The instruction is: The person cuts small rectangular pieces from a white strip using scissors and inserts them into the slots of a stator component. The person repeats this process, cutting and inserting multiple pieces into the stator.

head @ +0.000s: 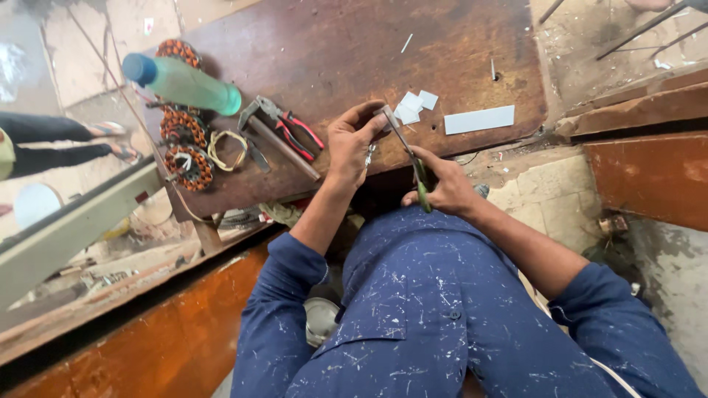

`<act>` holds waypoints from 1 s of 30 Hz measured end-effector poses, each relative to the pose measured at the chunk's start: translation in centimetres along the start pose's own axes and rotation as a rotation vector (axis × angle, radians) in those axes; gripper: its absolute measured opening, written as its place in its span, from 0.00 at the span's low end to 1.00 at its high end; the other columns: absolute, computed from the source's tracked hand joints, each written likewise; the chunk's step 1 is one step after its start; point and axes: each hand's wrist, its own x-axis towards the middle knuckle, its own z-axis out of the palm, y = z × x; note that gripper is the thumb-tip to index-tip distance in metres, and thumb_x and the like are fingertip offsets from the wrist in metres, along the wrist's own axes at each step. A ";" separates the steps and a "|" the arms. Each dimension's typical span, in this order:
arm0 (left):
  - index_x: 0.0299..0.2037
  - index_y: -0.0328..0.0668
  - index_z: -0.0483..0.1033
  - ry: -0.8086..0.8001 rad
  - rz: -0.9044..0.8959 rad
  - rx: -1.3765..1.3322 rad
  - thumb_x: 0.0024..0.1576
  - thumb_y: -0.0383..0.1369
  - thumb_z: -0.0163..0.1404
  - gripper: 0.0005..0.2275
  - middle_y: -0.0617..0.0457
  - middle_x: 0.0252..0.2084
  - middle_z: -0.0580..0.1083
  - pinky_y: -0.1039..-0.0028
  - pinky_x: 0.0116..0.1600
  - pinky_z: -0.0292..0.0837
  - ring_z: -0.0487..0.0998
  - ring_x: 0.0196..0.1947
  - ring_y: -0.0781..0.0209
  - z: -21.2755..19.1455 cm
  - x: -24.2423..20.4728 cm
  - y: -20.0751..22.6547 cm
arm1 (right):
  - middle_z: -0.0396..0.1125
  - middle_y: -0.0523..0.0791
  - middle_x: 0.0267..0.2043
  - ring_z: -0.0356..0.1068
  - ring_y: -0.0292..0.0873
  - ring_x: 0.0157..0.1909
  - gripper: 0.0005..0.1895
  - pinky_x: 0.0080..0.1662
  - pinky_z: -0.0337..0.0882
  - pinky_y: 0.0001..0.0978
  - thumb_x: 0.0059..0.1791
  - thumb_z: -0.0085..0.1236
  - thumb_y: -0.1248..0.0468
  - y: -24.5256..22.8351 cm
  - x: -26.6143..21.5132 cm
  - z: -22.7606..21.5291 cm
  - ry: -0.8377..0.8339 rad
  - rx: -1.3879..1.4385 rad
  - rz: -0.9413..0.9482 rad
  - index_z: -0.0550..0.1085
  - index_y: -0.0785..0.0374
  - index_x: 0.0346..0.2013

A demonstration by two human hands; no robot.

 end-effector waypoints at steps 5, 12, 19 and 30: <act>0.51 0.25 0.79 0.005 -0.001 0.018 0.57 0.21 0.59 0.12 0.44 0.44 0.80 0.71 0.48 0.82 0.83 0.41 0.60 0.8 0.0 0.7 | 0.72 0.48 0.33 0.74 0.44 0.36 0.57 0.43 0.73 0.38 0.34 0.78 0.47 0.3 0.2 -0.2 0.052 -0.007 -0.071 0.62 0.63 0.71; 0.50 0.24 0.78 -0.006 0.023 0.020 0.57 0.21 0.59 0.12 0.44 0.44 0.81 0.72 0.48 0.82 0.83 0.41 0.59 1.2 0.1 1.0 | 0.72 0.47 0.31 0.74 0.41 0.35 0.57 0.42 0.73 0.37 0.34 0.78 0.47 0.2 0.3 -0.4 0.066 0.003 -0.118 0.62 0.63 0.71; 0.49 0.26 0.80 -0.014 0.048 0.079 0.58 0.20 0.58 0.10 0.44 0.43 0.81 0.72 0.48 0.82 0.83 0.41 0.60 0.8 0.0 1.4 | 0.72 0.47 0.29 0.73 0.42 0.33 0.57 0.41 0.73 0.38 0.34 0.75 0.43 0.0 0.2 0.0 0.050 -0.029 -0.010 0.63 0.60 0.72; 0.50 0.27 0.80 -0.079 -0.002 0.097 0.57 0.21 0.59 0.11 0.45 0.44 0.81 0.72 0.50 0.81 0.83 0.42 0.61 0.9 -1.1 0.4 | 0.72 0.52 0.32 0.75 0.47 0.36 0.58 0.44 0.75 0.40 0.36 0.76 0.47 -1.2 0.8 -0.8 0.035 -0.061 0.034 0.58 0.53 0.76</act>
